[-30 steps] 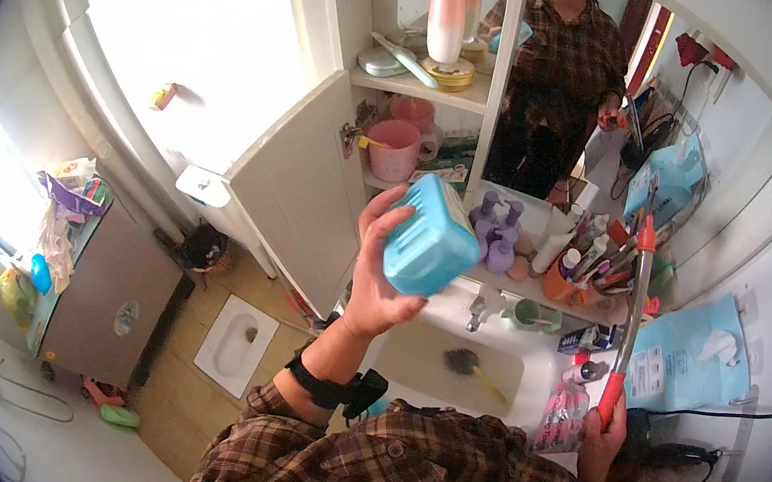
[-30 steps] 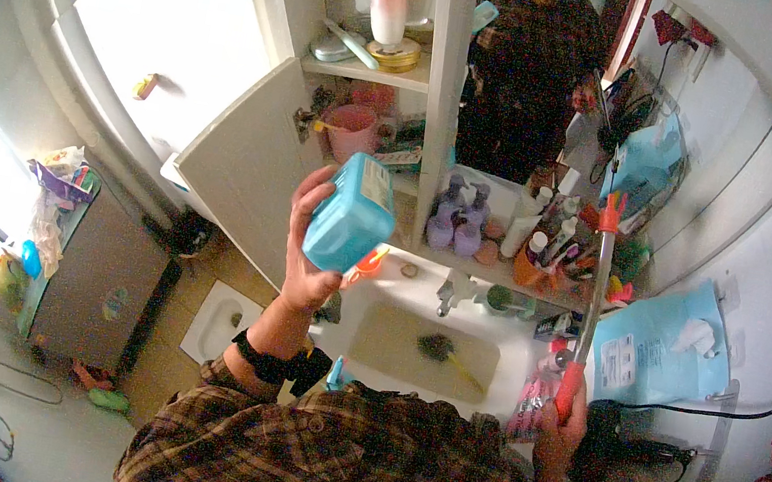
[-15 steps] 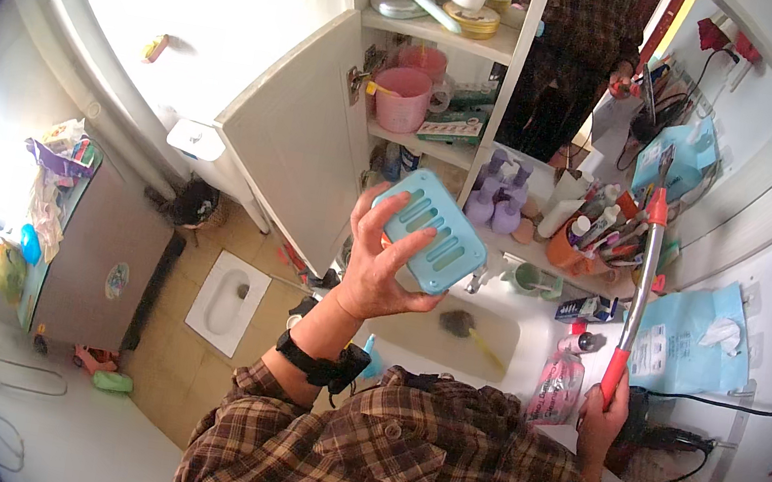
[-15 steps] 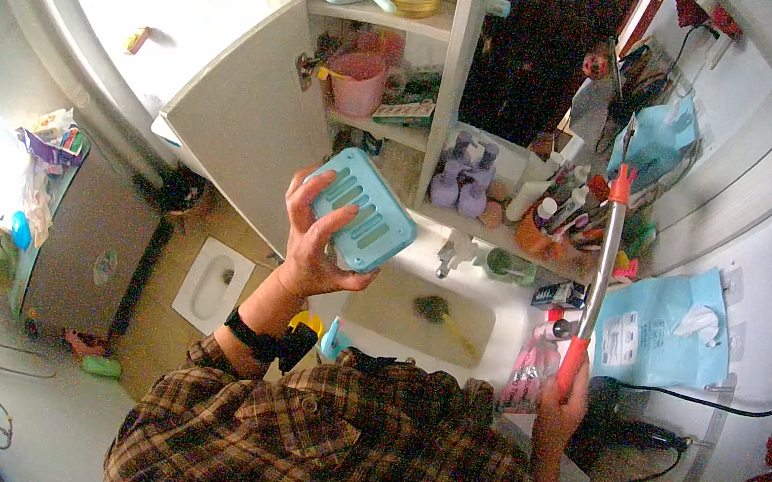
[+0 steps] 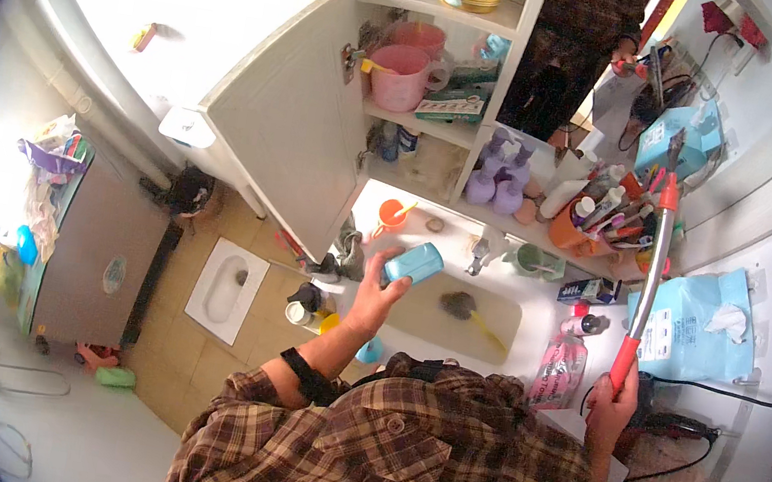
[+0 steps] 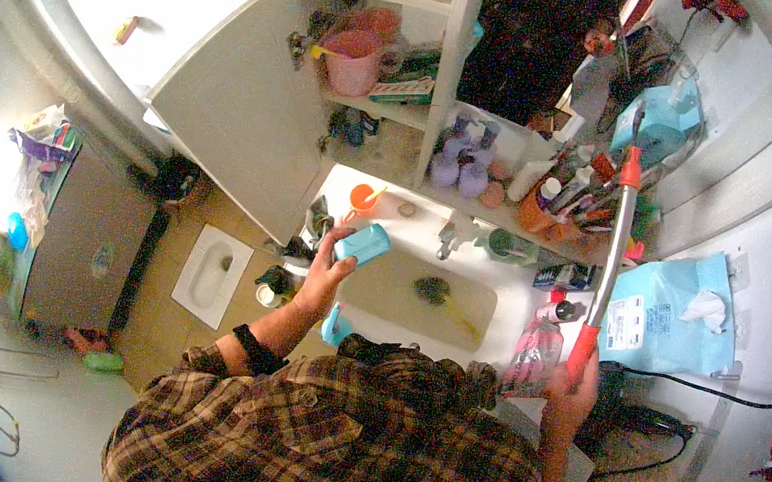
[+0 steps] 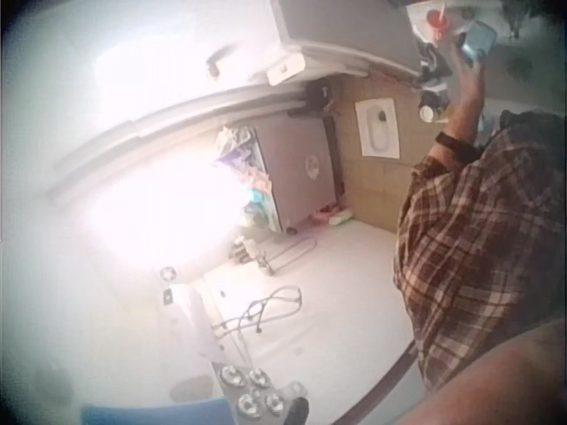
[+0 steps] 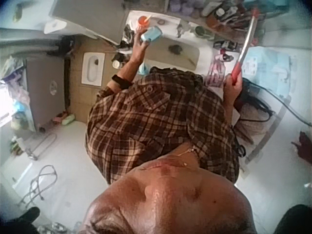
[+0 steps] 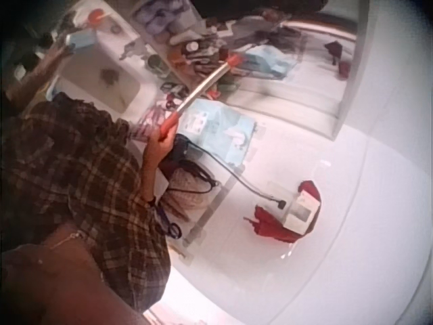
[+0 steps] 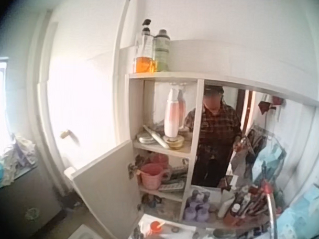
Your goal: The person cleans a bathroom mirror using a squeegee, then opens a cabinet and handles several bottles and containers.
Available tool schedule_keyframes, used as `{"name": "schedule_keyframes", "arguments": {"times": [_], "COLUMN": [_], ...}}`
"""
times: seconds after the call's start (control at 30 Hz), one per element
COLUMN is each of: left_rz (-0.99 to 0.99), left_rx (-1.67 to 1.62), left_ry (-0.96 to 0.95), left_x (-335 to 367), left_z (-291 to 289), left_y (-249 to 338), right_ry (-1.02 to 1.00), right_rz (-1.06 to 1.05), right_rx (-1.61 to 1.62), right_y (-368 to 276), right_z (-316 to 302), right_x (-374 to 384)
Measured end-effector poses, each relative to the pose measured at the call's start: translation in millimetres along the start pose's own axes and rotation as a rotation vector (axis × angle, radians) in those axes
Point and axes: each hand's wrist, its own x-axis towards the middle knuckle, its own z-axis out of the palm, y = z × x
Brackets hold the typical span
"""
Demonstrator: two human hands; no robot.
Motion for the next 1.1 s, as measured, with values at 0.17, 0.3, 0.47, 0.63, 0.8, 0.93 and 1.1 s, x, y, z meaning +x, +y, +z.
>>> {"name": "schedule_keyframes", "arguments": {"times": [0.17,0.3,0.47,0.63,0.8,0.93,1.1], "left_rz": [-0.152,-0.478,-0.5,-0.494,-0.593,-0.702,-0.961], "left_rx": [0.071,-0.156,-0.166,-0.102,-0.065,0.131,0.072], "left_ry": [-0.015,0.032,0.019,0.048,-0.132,-0.268,-0.227], "left_x": [1,-3,-7,-14,-42,-55,-49], "left_z": [-4,-8,-26,-37,-39,-26,-3], "left_y": [9,-6,-23,-21,-20,-36,-53], "right_ry": [0.023,-0.014,-0.021,0.041,-0.004,-0.021,-0.055], "right_rz": [0.018,0.061,0.067,0.066,0.095,0.128,0.119], "right_rx": [-0.007,0.04,0.047,0.032,0.072,0.059,0.084], "right_y": [6,-1,-3,4,5,8,13], "right_z": [0,4,6,7,8,11,9], "right_x": [-1,2,0,-5,-4,-1,4]}}
